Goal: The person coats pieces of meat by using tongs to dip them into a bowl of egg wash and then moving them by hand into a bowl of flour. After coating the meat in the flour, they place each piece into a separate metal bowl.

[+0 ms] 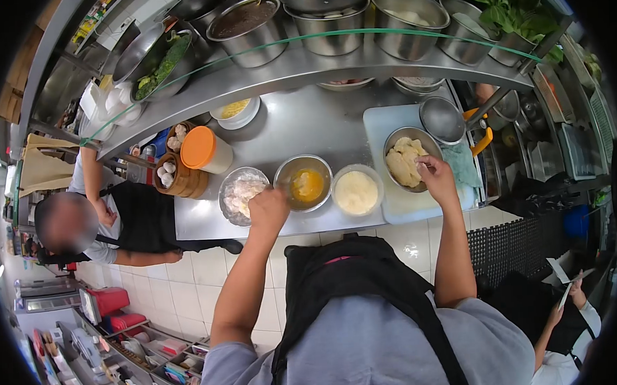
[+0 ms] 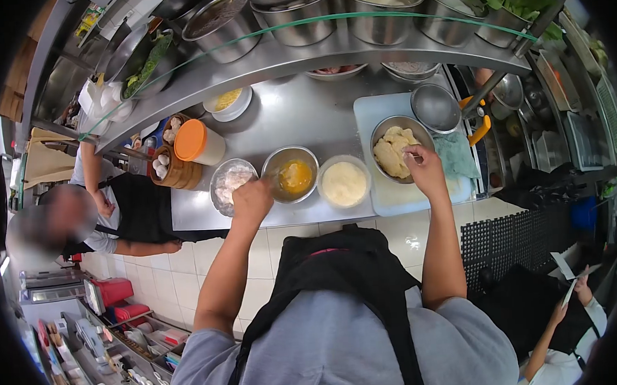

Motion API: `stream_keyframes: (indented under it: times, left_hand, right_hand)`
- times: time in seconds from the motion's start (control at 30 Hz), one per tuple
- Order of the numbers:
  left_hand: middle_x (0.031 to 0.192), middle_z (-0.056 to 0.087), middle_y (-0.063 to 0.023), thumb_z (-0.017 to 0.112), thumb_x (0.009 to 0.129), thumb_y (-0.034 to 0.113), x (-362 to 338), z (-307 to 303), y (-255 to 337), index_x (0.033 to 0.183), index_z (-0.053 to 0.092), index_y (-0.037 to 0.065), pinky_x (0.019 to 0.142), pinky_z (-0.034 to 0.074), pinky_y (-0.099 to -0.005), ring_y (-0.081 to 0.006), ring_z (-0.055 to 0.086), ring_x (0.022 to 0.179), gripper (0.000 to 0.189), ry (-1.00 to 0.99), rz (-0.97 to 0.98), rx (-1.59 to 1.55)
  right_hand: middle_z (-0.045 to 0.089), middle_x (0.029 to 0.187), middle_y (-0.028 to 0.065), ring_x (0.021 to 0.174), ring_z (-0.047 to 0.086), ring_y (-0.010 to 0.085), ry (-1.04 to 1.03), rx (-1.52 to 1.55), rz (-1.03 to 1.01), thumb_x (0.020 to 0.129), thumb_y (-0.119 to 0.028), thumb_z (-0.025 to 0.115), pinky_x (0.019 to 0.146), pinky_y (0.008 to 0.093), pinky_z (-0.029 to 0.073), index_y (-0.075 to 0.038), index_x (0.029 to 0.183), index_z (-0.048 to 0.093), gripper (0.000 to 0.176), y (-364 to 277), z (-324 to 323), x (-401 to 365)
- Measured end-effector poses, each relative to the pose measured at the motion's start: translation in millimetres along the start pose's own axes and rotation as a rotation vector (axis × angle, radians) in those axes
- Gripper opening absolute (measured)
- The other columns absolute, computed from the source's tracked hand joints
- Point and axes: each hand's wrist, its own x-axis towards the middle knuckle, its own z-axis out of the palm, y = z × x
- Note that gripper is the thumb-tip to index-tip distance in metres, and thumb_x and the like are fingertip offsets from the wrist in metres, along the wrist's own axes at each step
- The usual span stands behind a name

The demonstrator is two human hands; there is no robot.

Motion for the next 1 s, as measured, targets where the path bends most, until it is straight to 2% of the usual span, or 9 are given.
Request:
stream_keyframes:
  times: [0.07, 0.23, 0.43, 0.53, 0.6, 0.63, 0.7, 0.93, 1.0]
  left_hand:
    - [0.081, 0.072, -0.0133, 0.064, 0.091, 0.026, -7, 6, -1, 0.093, 0.073, 0.008, 0.066, 0.058, -0.0460, -0.0324, 0.074, 0.073, 0.020, -0.018, 0.137, 0.008]
    - [0.083, 0.074, -0.0141, 0.063, 0.093, 0.026, -5, 60, 1, 0.090, 0.072, 0.007, 0.065, 0.058, -0.0456, -0.0328, 0.074, 0.073, 0.021, -0.124, 0.165, 0.103]
    - [0.079, 0.073, -0.0171, 0.062, 0.093, 0.025, 0, 4, -6, 0.085, 0.073, 0.009, 0.066, 0.058, -0.0473, -0.0343, 0.073, 0.074, 0.021, -0.034, 0.066, -0.040]
    - [0.078, 0.072, -0.0173, 0.063, 0.093, 0.028, -2, -26, -19, 0.086, 0.075, 0.012, 0.068, 0.057, -0.0498, -0.0382, 0.071, 0.076, 0.022, 0.023, -0.007, -0.153]
    - [0.081, 0.072, -0.0165, 0.063, 0.094, 0.029, -6, -47, -24, 0.090, 0.076, 0.012, 0.072, 0.056, -0.0503, -0.0397, 0.070, 0.078, 0.021, 0.024, -0.047, -0.245]
    - [0.081, 0.072, -0.0159, 0.063, 0.094, 0.028, -8, -58, -25, 0.091, 0.076, 0.013, 0.074, 0.055, -0.0507, -0.0408, 0.070, 0.079, 0.020, 0.019, -0.065, -0.251]
    - [0.080, 0.072, -0.0161, 0.064, 0.094, 0.028, -16, -82, -20, 0.091, 0.076, 0.013, 0.073, 0.055, -0.0512, -0.0408, 0.069, 0.079, 0.020, 0.035, -0.084, -0.268]
    - [0.078, 0.071, -0.0185, 0.066, 0.093, 0.028, -28, -46, -15, 0.092, 0.076, 0.013, 0.070, 0.054, -0.0529, -0.0420, 0.069, 0.077, 0.018, 0.065, -0.171, -0.316]
    - [0.078, 0.070, -0.0197, 0.066, 0.093, 0.029, -33, -41, -19, 0.094, 0.076, 0.013, 0.070, 0.054, -0.0531, -0.0426, 0.069, 0.078, 0.018, 0.075, -0.187, -0.334]
  right_hand:
    - [0.074, 0.090, 0.0070, 0.082, 0.066, 0.0117, 0.001, -0.022, 0.013, 0.093, -0.013, 0.067, 0.075, 0.0274, 0.052, 0.002, 0.107, 0.073, 0.021, 3, 1, 3]
    - [0.074, 0.091, 0.0081, 0.081, 0.067, 0.0129, -0.024, -0.012, -0.031, 0.093, -0.014, 0.067, 0.075, 0.0280, 0.052, 0.001, 0.108, 0.073, 0.022, -7, 12, 7]
    - [0.073, 0.091, 0.0086, 0.083, 0.069, 0.0205, -0.200, 0.014, -0.180, 0.091, -0.014, 0.068, 0.078, 0.0332, 0.055, -0.002, 0.104, 0.072, 0.018, -44, 62, -3]
    - [0.072, 0.101, 0.0117, 0.094, 0.071, 0.0260, -0.352, -0.124, -0.210, 0.087, -0.015, 0.070, 0.083, 0.0386, 0.056, -0.003, 0.111, 0.071, 0.027, -44, 99, -9]
    - [0.065, 0.123, 0.0192, 0.106, 0.068, 0.0333, -0.419, -0.592, -0.342, 0.081, -0.015, 0.073, 0.088, 0.0444, 0.056, -0.007, 0.127, 0.065, 0.047, -40, 123, -17]
    - [0.065, 0.123, 0.0192, 0.106, 0.068, 0.0333, -0.418, -0.591, -0.342, 0.081, -0.015, 0.073, 0.088, 0.0444, 0.056, -0.007, 0.127, 0.065, 0.047, -37, 135, -18]
    - [0.053, 0.138, 0.0260, 0.114, 0.065, 0.0391, -0.530, -0.840, -0.174, 0.080, -0.014, 0.072, 0.092, 0.0477, 0.056, -0.011, 0.139, 0.056, 0.062, -29, 157, -18]
    - [0.048, 0.142, 0.0275, 0.113, 0.064, 0.0435, -0.653, -0.861, -0.161, 0.084, -0.009, 0.064, 0.096, 0.0479, 0.055, -0.012, 0.144, 0.052, 0.061, -15, 185, -5]
    - [0.048, 0.141, 0.0273, 0.110, 0.065, 0.0433, -0.595, -0.890, -0.286, 0.084, -0.007, 0.063, 0.095, 0.0477, 0.056, -0.012, 0.142, 0.053, 0.059, -17, 182, -6]
